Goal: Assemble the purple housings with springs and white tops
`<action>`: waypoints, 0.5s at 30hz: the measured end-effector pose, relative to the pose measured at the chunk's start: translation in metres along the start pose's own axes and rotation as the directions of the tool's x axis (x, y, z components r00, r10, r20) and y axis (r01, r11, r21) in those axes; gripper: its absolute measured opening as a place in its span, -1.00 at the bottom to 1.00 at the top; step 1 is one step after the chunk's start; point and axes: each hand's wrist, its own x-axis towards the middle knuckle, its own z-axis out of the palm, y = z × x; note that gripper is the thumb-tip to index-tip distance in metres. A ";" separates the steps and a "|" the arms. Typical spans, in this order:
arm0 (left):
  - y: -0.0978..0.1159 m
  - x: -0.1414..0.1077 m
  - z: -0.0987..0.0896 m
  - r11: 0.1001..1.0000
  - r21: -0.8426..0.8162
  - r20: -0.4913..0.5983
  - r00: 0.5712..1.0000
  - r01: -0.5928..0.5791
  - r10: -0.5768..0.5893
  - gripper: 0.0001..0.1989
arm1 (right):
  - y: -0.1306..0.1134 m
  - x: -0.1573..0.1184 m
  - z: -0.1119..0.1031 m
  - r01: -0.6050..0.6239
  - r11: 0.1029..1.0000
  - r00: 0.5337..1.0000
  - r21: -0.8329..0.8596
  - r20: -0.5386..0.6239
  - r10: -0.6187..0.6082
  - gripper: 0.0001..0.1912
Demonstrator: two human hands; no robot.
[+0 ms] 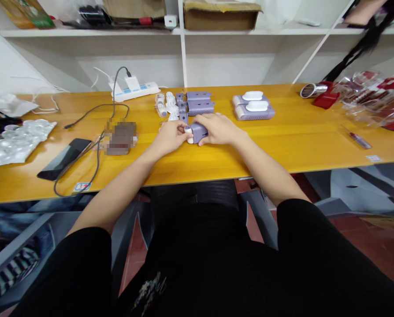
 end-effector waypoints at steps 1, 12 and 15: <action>0.000 0.001 0.000 1.000 -0.009 0.007 1.000 -0.002 0.002 -0.78 | 0.000 0.000 0.001 0.008 1.000 1.000 -0.010 -0.003 -0.008 -0.19; -0.002 0.006 -0.003 0.997 -0.023 0.031 0.996 -0.079 0.080 -0.78 | 0.002 -0.002 0.002 0.032 0.998 0.999 -0.051 -0.012 -0.033 -0.10; -0.003 0.009 -0.002 0.997 -0.026 0.037 0.997 -0.074 0.075 -0.75 | 0.003 -0.002 0.002 0.045 0.998 0.999 -0.048 -0.008 -0.046 -0.12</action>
